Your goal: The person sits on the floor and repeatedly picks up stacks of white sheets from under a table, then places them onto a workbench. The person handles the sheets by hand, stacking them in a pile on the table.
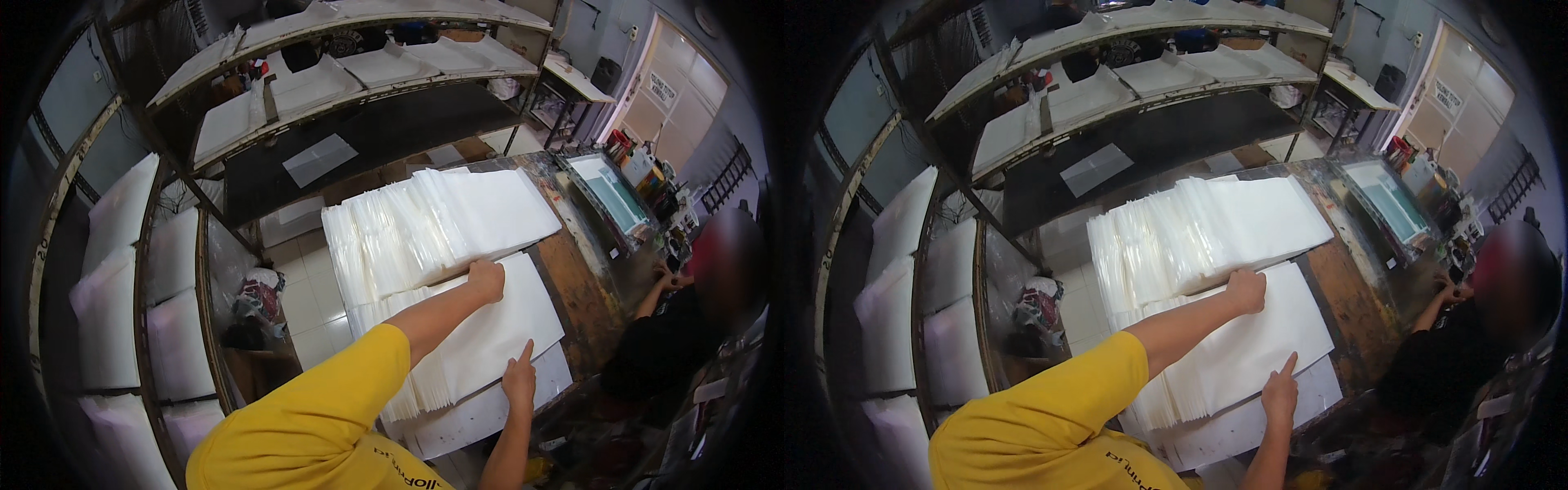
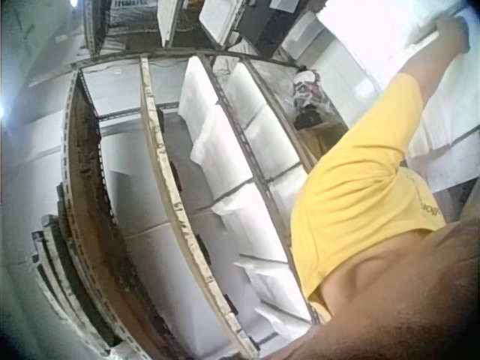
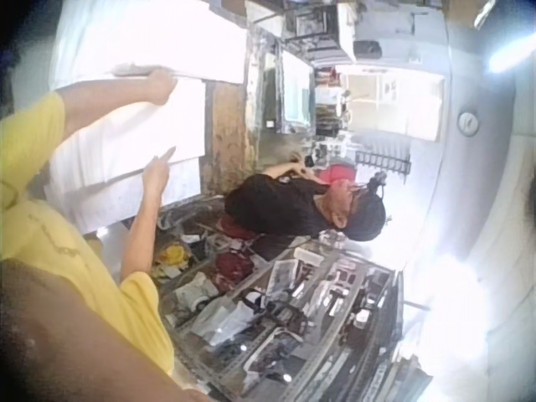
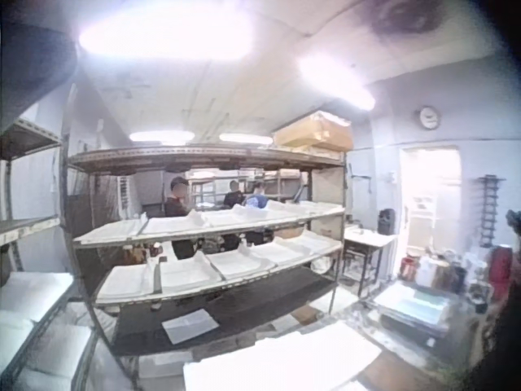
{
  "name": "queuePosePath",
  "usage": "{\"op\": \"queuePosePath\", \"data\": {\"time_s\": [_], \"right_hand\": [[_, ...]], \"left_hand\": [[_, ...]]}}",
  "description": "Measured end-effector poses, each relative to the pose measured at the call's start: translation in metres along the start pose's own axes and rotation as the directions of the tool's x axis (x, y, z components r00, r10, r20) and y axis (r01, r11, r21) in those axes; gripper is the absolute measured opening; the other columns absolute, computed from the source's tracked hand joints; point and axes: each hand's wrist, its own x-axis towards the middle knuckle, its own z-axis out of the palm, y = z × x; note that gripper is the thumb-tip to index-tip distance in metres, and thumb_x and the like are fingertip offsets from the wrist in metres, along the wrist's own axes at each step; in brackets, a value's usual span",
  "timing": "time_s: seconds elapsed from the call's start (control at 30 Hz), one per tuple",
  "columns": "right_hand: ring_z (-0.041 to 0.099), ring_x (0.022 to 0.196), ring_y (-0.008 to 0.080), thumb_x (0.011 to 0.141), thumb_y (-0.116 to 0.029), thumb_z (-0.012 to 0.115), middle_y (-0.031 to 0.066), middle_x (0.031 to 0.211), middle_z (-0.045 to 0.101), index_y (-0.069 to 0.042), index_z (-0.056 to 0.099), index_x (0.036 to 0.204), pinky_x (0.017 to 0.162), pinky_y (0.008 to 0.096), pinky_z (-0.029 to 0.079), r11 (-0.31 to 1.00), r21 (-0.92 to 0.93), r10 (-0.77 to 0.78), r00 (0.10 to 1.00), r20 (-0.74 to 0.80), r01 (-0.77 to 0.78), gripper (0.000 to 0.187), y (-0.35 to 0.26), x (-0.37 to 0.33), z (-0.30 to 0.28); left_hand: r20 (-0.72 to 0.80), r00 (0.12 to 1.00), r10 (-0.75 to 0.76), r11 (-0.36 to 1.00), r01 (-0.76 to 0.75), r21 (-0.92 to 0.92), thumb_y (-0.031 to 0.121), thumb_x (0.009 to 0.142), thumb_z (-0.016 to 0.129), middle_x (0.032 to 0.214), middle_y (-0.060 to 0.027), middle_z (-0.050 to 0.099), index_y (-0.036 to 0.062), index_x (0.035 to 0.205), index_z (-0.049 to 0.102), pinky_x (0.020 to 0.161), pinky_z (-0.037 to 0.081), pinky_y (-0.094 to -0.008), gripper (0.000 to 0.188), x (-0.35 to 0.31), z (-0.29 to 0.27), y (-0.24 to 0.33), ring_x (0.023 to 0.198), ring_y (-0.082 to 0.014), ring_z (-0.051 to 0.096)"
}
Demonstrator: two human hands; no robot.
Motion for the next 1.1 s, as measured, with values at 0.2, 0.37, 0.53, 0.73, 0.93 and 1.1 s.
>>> {"op": "queuePosePath", "data": {"time_s": [0.2, 0.37, 0.53, 0.73, 0.93, 1.1], "right_hand": [[0.062, 0.097, 0.0497, 0.097, -0.016, 0.049, 0.0345, 0.103, 0.064, -0.007, 0.012, 0.154, 0.088, 0.0534, 0.048, 0.999, 0.008, -0.036, 0.999, -0.033, 0.036, 0.068, 0.015, 0.009, 0.008], [0.065, 0.09, 0.045, 0.096, -0.015, 0.05, 0.0321, 0.097, 0.066, -0.007, 0.013, 0.154, 0.081, 0.0501, 0.05, 0.976, 0.191, 0.115, 0.993, -0.038, -0.105, 0.069, -0.016, -0.013, 0.002], [0.061, 0.064, 0.0223, 0.096, -0.012, 0.052, 0.0128, 0.072, 0.061, -0.006, 0.021, 0.153, 0.061, 0.0357, 0.049, 0.952, 0.305, 0.069, 0.941, -0.331, 0.037, 0.065, -0.057, -0.052, 0.002], [0.04, 0.058, 0.0053, 0.098, -0.005, 0.049, -0.0028, 0.068, 0.044, -0.001, 0.045, 0.138, 0.053, 0.0215, 0.035, 0.628, 0.54, -0.361, 0.824, -0.436, 0.561, 0.041, -0.253, -0.09, 0.034], [0.055, 0.07, 0.0096, 0.097, -0.015, 0.057, 0.0032, 0.087, 0.056, -0.001, 0.058, 0.123, 0.062, 0.0265, 0.05, 0.452, 0.85, -0.753, 0.626, 0.201, 0.271, 0.029, -0.48, -0.062, 0.183], [0.057, 0.067, 0.0104, 0.097, -0.021, 0.057, 0.0027, 0.081, 0.06, -0.004, 0.059, 0.115, 0.058, 0.0241, 0.048, 0.622, 0.776, -0.568, 0.626, 0.535, -0.099, 0.024, -0.584, 0.002, 0.355]], "left_hand": [[0.002, 1.0, 0.009, 0.998, -0.009, -0.067, 0.016, 0.076, 0.067, 0.111, -0.0254, 0.062, -0.0029, 0.11, 0.063, 0.089, 0.049, -0.047, 0.039, -0.007, -0.003, 0.002, 0.109, -0.0363, 0.059], [-0.112, 0.951, 0.287, 0.913, -0.307, -0.27, 0.026, 0.081, 0.068, 0.125, -0.0327, 0.052, -0.0074, 0.112, 0.06, 0.104, 0.041, -0.0457, 0.046, -0.053, -0.024, -0.012, 0.121, -0.0428, 0.049], [-0.605, 0.715, 0.35, 0.56, -0.677, -0.477, 0.023, 0.089, 0.066, 0.131, -0.023, 0.054, -0.0031, 0.107, 0.062, 0.103, 0.043, -0.0439, 0.031, -0.172, -0.085, -0.104, 0.121, -0.0364, 0.052], [-0.414, 0.83, -0.373, 0.467, -0.217, -0.857, 0.014, 0.092, 0.062, 0.092, -0.0079, 0.066, 0.0005, 0.098, 0.064, 0.075, 0.051, -0.0294, 0.015, -0.256, -0.082, -0.327, 0.083, -0.0146, 0.063], [-0.117, 0.598, -0.793, 0.369, 0.318, -0.874, 0.035, 0.085, 0.066, 0.078, -0.0129, 0.067, 0.0, 0.085, 0.062, 0.07, 0.05, -0.0385, 0.035, -0.277, 0.031, -0.517, 0.073, -0.0253, 0.064], [0.18, 0.569, -0.803, 0.168, 0.505, -0.846, 0.036, 0.083, 0.067, 0.076, -0.0129, 0.067, 0.0016, 0.086, 0.064, 0.072, 0.051, -0.0388, 0.034, -0.287, 0.103, -0.577, 0.073, -0.0282, 0.065]]}}
